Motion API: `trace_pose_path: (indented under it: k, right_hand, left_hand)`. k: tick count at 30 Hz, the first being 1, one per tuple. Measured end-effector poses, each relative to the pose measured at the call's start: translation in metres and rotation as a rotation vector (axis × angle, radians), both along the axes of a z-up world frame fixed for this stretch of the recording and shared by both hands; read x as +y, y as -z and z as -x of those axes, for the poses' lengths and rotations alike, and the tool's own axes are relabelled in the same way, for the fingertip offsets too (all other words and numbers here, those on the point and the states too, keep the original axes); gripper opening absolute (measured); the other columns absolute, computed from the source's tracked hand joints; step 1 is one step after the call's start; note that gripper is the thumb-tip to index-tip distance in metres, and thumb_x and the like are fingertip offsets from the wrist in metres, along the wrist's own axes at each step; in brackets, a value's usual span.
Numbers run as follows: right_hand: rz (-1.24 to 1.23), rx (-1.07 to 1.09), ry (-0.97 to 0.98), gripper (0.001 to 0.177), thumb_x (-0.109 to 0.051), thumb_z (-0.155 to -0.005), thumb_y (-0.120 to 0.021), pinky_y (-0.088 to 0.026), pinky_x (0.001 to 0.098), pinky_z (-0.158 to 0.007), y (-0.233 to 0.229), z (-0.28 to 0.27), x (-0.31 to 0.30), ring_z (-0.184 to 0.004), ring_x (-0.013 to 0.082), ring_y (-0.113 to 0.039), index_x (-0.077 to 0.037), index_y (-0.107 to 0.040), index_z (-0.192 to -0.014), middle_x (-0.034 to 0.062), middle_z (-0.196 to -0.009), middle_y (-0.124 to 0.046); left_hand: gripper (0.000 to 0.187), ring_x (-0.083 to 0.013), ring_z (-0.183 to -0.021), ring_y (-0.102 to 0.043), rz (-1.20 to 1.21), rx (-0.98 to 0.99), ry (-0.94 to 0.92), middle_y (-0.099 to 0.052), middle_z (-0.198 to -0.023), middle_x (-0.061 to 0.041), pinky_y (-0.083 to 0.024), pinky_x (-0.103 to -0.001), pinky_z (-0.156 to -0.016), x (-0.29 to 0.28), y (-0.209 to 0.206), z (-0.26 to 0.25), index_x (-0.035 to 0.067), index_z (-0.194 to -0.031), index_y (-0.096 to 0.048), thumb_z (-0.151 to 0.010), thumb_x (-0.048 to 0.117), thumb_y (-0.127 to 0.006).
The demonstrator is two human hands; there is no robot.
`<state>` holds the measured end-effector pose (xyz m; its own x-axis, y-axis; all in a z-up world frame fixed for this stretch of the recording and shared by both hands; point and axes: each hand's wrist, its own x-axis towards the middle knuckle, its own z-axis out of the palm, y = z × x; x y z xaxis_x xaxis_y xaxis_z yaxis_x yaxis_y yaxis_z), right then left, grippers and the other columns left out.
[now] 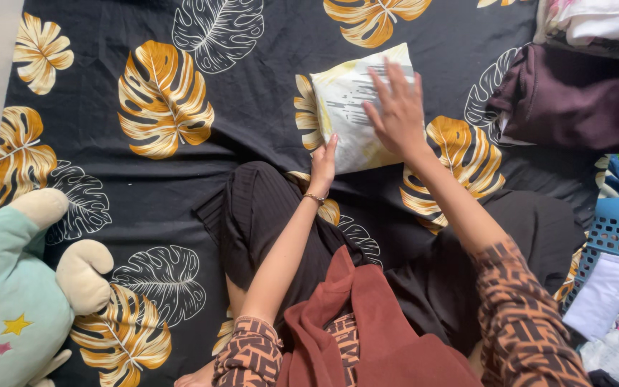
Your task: The person folds a light-colored patterned shirt and a dark striped shirt on a bed, smoothing and aligning each piece before folding it into a compact rectangle. The folded shirts are placed on a growing pile to the side.
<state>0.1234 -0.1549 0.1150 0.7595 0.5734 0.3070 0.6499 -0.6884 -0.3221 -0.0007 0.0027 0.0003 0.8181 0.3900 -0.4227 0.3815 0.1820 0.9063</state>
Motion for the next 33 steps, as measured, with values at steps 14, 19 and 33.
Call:
trace_pose_path:
  k: [14,19,33]
  right_hand:
    - [0.127,0.136,-0.143,0.056,-0.060,-0.108,-0.036,0.005,0.0830,-0.109,0.059,-0.128,0.079,-0.155,0.0304,-0.026,-0.030,-0.052,-0.153,0.0153,-0.168,-0.029]
    - [0.023,0.228,-0.043,0.052,-0.056,-0.111,-0.039,-0.001,0.0769,-0.118,0.071,-0.131,0.049,-0.156,0.0287,-0.027,-0.028,-0.051,-0.153,0.0116,-0.170,-0.030]
    - [-0.213,0.612,0.550,0.046,-0.051,-0.107,-0.048,-0.049,0.0428,-0.087,-0.002,0.000,-0.085,-0.102,0.0305,-0.069,-0.011,-0.063,-0.125,0.0127,-0.107,-0.072]
  left_hand:
    - [0.054,-0.0061,-0.089,-0.056,0.121,0.022,-0.101,-0.067,-0.094,0.004,-0.045,-0.025,-0.086,-0.001,0.001,-0.003,-0.001,-0.110,-0.069,-0.099,0.050,-0.054]
    - [0.060,-0.0118,-0.084,-0.054,0.090,0.072,-0.098,-0.065,-0.088,-0.002,-0.046,-0.029,-0.083,0.003,0.003,0.001,-0.004,-0.109,-0.072,-0.103,0.051,-0.051]
    - [0.053,-0.0132,-0.082,-0.072,0.085,-0.036,-0.220,-0.073,-0.108,-0.008,-0.054,-0.024,-0.053,0.074,-0.028,-0.037,0.008,-0.126,-0.063,-0.098,0.050,-0.053]
